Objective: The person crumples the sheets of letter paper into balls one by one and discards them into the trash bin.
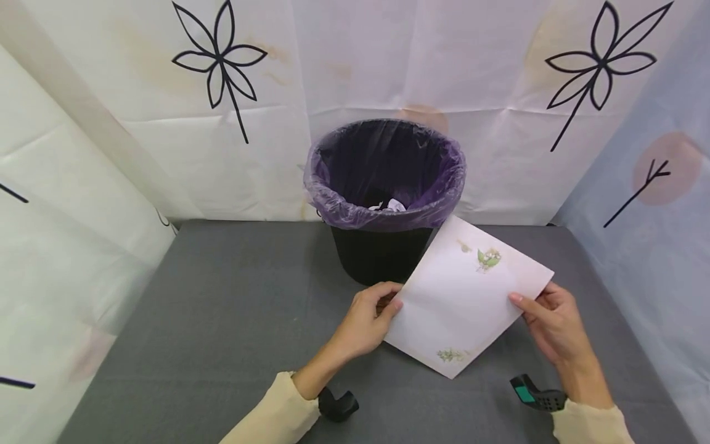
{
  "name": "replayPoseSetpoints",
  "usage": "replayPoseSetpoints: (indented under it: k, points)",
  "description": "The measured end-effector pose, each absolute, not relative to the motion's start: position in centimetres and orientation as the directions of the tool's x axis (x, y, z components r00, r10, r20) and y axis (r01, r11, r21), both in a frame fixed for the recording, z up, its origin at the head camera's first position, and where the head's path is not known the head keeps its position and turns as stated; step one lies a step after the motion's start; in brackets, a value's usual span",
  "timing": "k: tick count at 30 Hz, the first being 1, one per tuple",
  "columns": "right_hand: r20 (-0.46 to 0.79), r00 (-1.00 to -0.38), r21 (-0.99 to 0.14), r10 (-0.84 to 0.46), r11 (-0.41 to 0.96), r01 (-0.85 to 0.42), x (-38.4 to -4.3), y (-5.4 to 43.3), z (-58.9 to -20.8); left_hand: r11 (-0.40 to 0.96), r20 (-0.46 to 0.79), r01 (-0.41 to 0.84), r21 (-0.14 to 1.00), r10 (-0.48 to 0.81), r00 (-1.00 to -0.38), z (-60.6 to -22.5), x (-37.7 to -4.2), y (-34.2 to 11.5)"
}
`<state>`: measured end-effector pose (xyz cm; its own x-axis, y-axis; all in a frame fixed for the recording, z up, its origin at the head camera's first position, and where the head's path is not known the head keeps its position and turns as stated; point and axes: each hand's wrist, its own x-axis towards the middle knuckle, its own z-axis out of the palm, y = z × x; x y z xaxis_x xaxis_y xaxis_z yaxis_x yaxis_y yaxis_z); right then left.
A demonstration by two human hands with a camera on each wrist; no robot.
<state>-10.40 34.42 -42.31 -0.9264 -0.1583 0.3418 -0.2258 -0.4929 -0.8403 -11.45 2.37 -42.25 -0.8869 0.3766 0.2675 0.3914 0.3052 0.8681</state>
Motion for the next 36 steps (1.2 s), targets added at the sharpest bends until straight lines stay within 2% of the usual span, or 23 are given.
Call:
replayPoseSetpoints:
  k: [3,7,11,14,18,24,29,32,36]
  points:
    - [0.347,-0.926,-0.847,-0.147,-0.473,-0.242,-10.3,34.4,-42.0,0.336,0.276,0.421,0.842,0.402,-0.873,-41.2,-11.4,1.0]
    - [0.33,-0.928,-0.897,-0.177,-0.365,-0.249,-10.2,34.4,-41.7,0.381,0.249,0.435,0.816,0.447,-0.859,-39.9,-11.3,-0.6]
    - [0.315,-0.921,-0.944,-0.228,-0.177,-0.279,-9.8,33.8,-41.2,0.439,0.248,0.489,0.753,0.499,-0.83,-38.8,-11.4,-1.8]
    - [0.272,-0.926,-0.958,-0.261,0.012,-0.285,-9.5,32.6,-40.5,0.492,0.236,0.522,0.697,0.53,-0.814,-38.1,-11.6,-2.6]
    - [0.244,-0.926,-0.928,-0.287,0.206,-0.309,-9.2,30.5,-39.2,0.546,0.208,0.553,0.629,0.568,-0.796,-37.1,-11.8,-3.4]
    - [0.37,-0.887,-0.857,-0.278,0.266,-0.441,-9.2,27.6,-38.0,0.553,0.176,0.621,0.555,0.652,-0.738,-35.7,-12.2,-4.5]
    - [0.443,-0.877,-0.79,-0.186,0.381,-0.48,-9.3,25.9,-37.4,0.512,0.17,0.597,0.618,0.654,-0.737,-34.4,-12.7,-6.1]
    - [0.463,-0.88,-0.788,-0.103,0.406,-0.462,-9.5,25.3,-37.4,0.474,0.173,0.526,0.706,0.605,-0.777,-33.8,-13.1,-7.5]
    - [0.488,-0.872,-0.805,-0.04,0.367,-0.467,-9.8,24.8,-37.5,0.411,0.212,0.445,0.796,0.5,-0.84,-33.7,-13.5,-9.2]
